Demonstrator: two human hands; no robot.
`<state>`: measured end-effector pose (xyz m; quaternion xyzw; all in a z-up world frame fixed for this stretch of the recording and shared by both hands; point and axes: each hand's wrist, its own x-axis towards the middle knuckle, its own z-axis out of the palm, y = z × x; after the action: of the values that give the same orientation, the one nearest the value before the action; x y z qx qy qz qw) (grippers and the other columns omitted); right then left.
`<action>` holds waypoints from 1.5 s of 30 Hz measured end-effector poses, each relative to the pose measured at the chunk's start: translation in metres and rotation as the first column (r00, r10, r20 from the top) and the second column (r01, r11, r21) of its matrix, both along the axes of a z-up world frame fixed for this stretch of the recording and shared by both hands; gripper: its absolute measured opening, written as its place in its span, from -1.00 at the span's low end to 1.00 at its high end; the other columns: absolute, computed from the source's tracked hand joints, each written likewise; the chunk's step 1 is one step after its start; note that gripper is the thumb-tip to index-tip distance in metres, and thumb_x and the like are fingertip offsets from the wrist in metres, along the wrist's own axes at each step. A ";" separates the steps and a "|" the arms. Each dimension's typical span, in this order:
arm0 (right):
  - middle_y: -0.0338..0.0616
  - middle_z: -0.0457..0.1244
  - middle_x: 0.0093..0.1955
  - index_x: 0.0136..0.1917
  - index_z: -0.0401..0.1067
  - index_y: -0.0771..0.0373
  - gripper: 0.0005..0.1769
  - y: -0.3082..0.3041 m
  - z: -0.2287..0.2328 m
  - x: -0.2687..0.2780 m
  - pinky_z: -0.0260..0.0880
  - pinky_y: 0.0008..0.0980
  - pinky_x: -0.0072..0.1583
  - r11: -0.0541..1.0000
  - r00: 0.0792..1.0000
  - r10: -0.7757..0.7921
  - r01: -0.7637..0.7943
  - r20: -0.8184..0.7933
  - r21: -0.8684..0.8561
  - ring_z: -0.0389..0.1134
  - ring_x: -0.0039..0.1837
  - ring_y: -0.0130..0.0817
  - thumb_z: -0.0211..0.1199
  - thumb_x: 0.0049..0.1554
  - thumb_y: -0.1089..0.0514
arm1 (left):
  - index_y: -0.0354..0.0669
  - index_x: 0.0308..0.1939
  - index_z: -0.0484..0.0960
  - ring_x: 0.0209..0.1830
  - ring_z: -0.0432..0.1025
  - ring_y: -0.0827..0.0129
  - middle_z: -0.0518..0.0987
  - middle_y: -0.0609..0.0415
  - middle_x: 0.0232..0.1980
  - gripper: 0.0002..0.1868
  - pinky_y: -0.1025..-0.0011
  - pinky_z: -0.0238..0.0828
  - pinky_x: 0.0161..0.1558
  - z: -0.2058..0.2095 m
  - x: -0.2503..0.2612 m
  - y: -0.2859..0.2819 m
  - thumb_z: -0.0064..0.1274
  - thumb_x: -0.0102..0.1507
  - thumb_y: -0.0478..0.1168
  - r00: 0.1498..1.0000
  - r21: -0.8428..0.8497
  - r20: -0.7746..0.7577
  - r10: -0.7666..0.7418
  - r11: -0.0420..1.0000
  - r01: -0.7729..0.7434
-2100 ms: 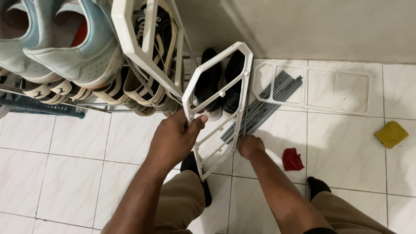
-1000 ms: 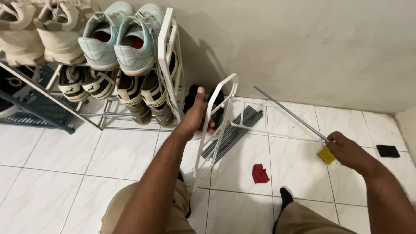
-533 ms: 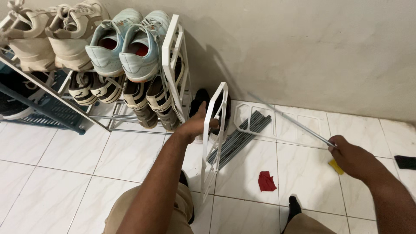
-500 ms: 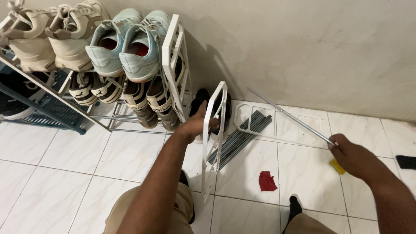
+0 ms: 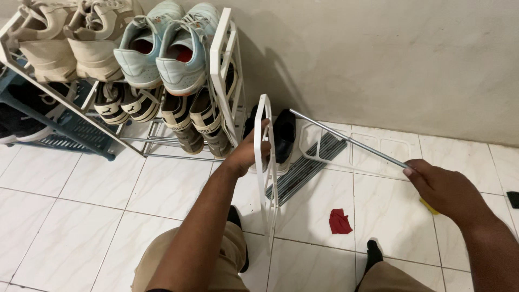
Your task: The person assembles a white metal shoe rack by inserting metal rods into the frame. They then place several pairs of shoes onto the rack shelves. The person continues assembling a second rack section by inserting additional rods.
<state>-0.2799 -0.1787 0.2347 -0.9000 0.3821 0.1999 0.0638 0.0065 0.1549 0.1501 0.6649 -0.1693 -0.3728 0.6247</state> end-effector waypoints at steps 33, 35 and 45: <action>-0.19 0.46 -0.16 0.18 0.56 -0.01 -0.62 0.009 0.004 0.011 0.50 -0.18 -0.02 0.990 0.967 0.141 -0.132 0.211 -0.057 0.49 -0.15 -0.26 0.06 0.31 -0.18 | -0.24 0.32 0.19 0.36 0.36 0.20 0.48 -0.09 0.28 -0.37 0.25 0.24 0.36 -0.013 -0.005 -0.008 -0.11 0.16 -0.54 0.984 -0.149 0.105 0.144 0.981 -0.127; -0.19 0.45 -0.16 0.18 0.56 -0.01 -0.61 0.007 0.003 0.011 0.50 -0.18 -0.02 0.988 0.970 0.149 -0.139 0.193 -0.066 0.47 -0.15 -0.26 0.05 0.32 -0.18 | -0.24 0.42 0.13 0.43 0.31 0.19 0.45 -0.08 0.34 -0.26 0.24 0.20 0.39 -0.009 -0.006 -0.008 -0.13 0.14 -0.55 0.988 -0.184 0.072 0.135 0.976 -0.120; -0.17 0.45 -0.15 0.15 0.58 0.03 -0.61 0.000 0.000 0.007 0.49 -0.20 0.01 0.962 0.938 0.255 -0.220 0.236 -0.162 0.48 -0.18 -0.28 0.07 0.31 -0.16 | -0.25 0.48 0.23 0.51 0.26 0.14 0.39 -0.18 0.46 -0.28 0.22 0.13 0.49 0.006 -0.008 -0.005 -0.17 0.19 -0.52 1.000 -0.154 0.030 -0.002 0.988 0.007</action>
<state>-0.2731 -0.1786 0.2345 -0.9600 0.2715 0.0627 0.0275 -0.0018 0.1498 0.1559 0.6199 -0.2083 -0.3500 0.6707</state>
